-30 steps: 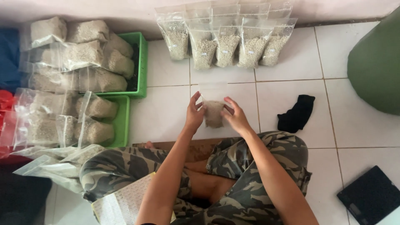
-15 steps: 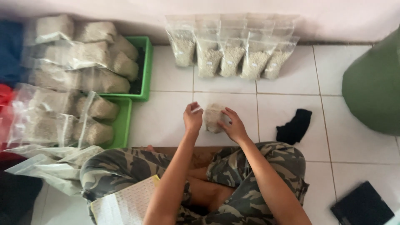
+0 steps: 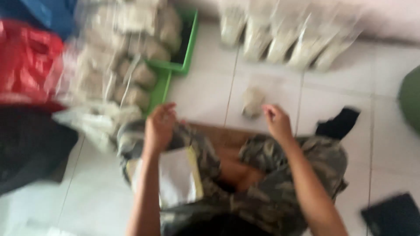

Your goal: Cleaning and organizing small plastic bags filled with grains on the floor while consulting a list.

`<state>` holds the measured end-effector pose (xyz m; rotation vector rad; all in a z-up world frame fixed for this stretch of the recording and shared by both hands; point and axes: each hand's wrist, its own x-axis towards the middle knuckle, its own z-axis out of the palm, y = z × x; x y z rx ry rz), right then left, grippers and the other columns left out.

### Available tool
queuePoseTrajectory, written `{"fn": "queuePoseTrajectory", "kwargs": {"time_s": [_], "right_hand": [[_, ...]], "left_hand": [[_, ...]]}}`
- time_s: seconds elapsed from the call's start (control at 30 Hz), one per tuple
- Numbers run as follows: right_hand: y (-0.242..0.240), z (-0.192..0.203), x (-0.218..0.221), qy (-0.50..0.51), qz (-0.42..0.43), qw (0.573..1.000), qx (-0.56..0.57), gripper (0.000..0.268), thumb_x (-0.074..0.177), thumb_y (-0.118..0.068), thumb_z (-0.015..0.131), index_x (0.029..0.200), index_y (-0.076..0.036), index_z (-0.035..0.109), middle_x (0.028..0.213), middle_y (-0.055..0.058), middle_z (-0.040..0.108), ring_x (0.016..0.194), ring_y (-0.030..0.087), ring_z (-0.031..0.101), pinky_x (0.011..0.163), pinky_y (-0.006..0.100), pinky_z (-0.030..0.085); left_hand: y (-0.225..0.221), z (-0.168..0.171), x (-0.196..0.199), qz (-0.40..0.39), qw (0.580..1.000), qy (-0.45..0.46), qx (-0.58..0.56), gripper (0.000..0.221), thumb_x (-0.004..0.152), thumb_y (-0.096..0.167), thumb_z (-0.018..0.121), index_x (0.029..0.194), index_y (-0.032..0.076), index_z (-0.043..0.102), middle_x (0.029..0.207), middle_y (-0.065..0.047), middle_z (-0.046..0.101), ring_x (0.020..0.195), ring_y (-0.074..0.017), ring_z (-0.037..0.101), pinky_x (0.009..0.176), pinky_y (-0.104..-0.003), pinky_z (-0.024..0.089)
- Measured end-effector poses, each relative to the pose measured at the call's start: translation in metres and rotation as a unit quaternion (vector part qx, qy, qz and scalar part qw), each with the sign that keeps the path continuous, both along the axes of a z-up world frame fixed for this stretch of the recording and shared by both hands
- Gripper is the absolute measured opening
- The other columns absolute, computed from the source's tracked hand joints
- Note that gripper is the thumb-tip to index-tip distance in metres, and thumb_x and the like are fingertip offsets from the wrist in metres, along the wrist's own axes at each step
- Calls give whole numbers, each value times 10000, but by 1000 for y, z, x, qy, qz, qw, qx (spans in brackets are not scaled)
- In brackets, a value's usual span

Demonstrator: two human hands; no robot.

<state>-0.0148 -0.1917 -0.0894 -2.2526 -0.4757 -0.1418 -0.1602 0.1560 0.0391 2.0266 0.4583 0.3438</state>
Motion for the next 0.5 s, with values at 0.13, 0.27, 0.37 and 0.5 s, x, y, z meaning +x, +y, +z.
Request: {"fn": "queuePoseTrajectory", "kwargs": {"time_s": [0.13, 0.27, 0.37, 0.5], "right_hand": [[29, 62, -44, 74, 84, 994, -10, 221, 888, -105, 699, 1108, -83, 703, 1007, 127, 645, 910, 324, 665, 778, 381, 577], [67, 90, -101, 196, 160, 967, 18, 195, 952, -236, 628, 1081, -126, 725, 965, 126, 703, 929, 313, 690, 819, 408, 556], [99, 100, -134, 258, 198, 943, 72, 200, 954, -239, 624, 1039, -99, 738, 948, 148, 736, 913, 311, 706, 811, 413, 555], [128, 119, -154, 397, 205, 893, -54, 451, 931, -547, 543, 1167, -186, 675, 1031, 128, 733, 973, 319, 700, 829, 425, 552]], "left_hand": [[34, 34, -38, 10, 988, 79, 136, 264, 945, 213, 595, 1184, 145, 683, 1130, -144, 683, 1152, -385, 583, 1024, -518, 410], [46, 16, -54, 6, 909, 230, 349, 351, 987, 389, 549, 1269, 199, 635, 1350, -50, 568, 1348, -327, 405, 1099, -616, 279], [42, 18, -53, -3, 907, 229, 354, 365, 1021, 359, 481, 1297, 160, 611, 1406, -95, 525, 1374, -384, 357, 1104, -630, 242], [28, 29, -53, -26, 905, 270, 329, 439, 975, 453, 514, 1295, 174, 621, 1459, -115, 489, 1449, -443, 216, 1110, -701, 156]]}}
